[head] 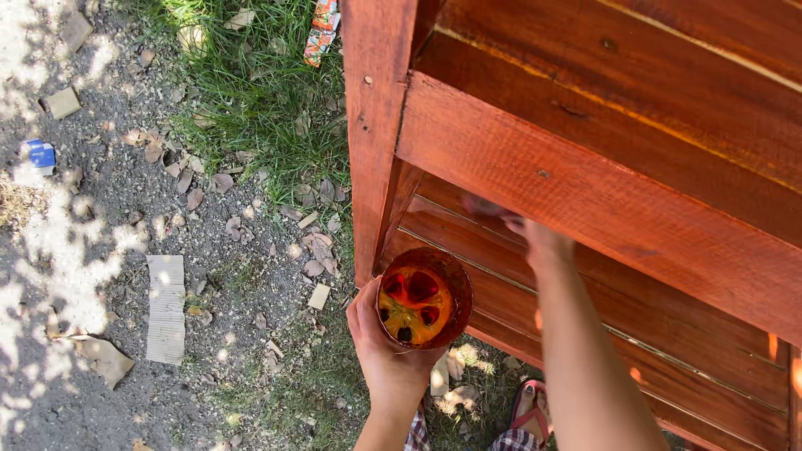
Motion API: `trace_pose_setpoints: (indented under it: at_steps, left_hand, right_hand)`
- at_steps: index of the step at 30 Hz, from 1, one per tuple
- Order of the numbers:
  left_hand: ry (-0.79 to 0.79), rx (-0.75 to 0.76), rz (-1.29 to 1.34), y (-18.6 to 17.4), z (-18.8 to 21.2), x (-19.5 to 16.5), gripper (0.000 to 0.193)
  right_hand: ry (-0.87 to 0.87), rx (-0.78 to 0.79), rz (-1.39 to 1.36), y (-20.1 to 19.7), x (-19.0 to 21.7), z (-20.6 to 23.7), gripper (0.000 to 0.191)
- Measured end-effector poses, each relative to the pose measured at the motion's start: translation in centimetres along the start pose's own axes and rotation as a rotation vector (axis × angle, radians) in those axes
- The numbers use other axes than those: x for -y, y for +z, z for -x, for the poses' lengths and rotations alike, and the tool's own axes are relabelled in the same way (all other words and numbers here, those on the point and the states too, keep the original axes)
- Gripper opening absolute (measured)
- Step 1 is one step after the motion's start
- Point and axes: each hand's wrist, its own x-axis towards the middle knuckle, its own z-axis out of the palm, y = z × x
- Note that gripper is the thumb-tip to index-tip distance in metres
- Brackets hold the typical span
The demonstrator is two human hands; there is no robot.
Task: The person applies reddish-brown wood stain to a multi-tier wooden shelf unit using a brush, holding a stain container in one hand. They brush the shelves, rails, and edges, moving around the unit to coat different surfaces.
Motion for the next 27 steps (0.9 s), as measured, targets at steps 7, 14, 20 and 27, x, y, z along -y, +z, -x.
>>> trace_pose_setpoints:
  at_steps: [7, 14, 20, 27]
  left_hand:
    - [-0.010, -0.006, -0.005, -1.1, 0.3, -0.2, 0.107]
    - [-0.017, -0.022, -0.090, -1.6, 1.9, 0.3, 0.102]
    - [-0.055, -0.006, -0.062, -2.6, 1.8, 0.0, 0.105]
    - [-0.068, -0.026, -0.049, -2.8, 2.8, 1.2, 0.103]
  right_hand:
    - [-0.095, 0.020, -0.169, -0.8, 0.4, 8.5, 0.030]
    - [-0.123, 0.030, -0.039, 7.4, -0.4, 7.2, 0.029]
    - [-0.006, -0.174, -0.056, -4.3, 0.1, 10.6, 0.020]
    - [-0.082, 0.015, -0.168, 6.6, -0.2, 8.4, 0.023]
